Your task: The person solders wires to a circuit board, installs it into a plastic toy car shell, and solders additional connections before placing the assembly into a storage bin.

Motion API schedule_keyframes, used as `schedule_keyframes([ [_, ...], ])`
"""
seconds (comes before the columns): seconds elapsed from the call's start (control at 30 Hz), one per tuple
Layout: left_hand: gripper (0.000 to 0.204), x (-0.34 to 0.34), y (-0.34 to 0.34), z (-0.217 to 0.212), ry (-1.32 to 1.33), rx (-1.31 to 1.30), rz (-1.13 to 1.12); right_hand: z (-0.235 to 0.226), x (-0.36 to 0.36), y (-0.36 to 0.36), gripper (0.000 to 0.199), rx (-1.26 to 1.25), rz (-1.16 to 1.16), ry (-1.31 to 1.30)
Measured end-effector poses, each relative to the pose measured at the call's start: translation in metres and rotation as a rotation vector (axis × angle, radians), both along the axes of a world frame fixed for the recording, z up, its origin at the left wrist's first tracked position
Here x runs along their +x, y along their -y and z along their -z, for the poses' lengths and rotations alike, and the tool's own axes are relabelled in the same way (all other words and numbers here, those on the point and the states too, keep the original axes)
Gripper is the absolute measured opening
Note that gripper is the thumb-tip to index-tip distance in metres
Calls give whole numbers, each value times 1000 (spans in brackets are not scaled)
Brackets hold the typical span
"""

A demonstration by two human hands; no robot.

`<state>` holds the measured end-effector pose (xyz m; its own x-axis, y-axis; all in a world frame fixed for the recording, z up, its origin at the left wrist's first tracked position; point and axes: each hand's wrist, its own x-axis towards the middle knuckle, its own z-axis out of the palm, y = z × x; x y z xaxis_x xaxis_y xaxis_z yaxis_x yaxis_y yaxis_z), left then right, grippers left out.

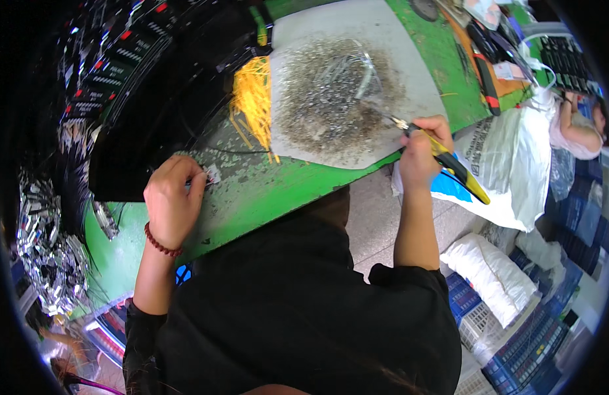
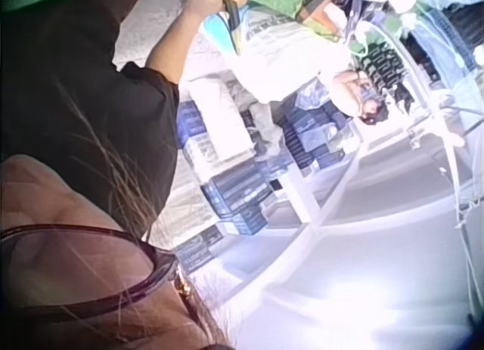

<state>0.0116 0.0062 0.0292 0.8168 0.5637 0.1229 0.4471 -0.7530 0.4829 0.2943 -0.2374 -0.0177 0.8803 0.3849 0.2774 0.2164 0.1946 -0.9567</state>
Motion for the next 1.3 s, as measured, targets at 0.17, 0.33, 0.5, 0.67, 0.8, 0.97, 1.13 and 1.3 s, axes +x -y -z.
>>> schedule_keyframes([
  [0.17,8,-1,0,1,15,44,9,-23,-33,-18,17,73,-179,66],
  [0.33,8,-2,-1,9,59,46,15,-13,-105,-58,27,-41,-386,58],
  [0.5,7,-4,-1,10,56,73,0,-6,-130,-86,21,-106,-538,50],
  [0.67,7,-5,-4,8,30,64,11,0,-135,-93,19,-179,-563,99],
  [0.8,8,-4,-4,8,27,57,18,-2,-134,-97,19,-167,-554,204],
  [0.97,9,-3,-5,9,25,71,16,-4,-135,-98,18,-187,-564,187],
  [1.13,9,-3,-4,9,23,72,25,-8,-132,-99,17,-241,-604,261],
  [1.3,9,-3,-4,9,23,75,27,0,-134,-95,17,-121,-548,149],
])
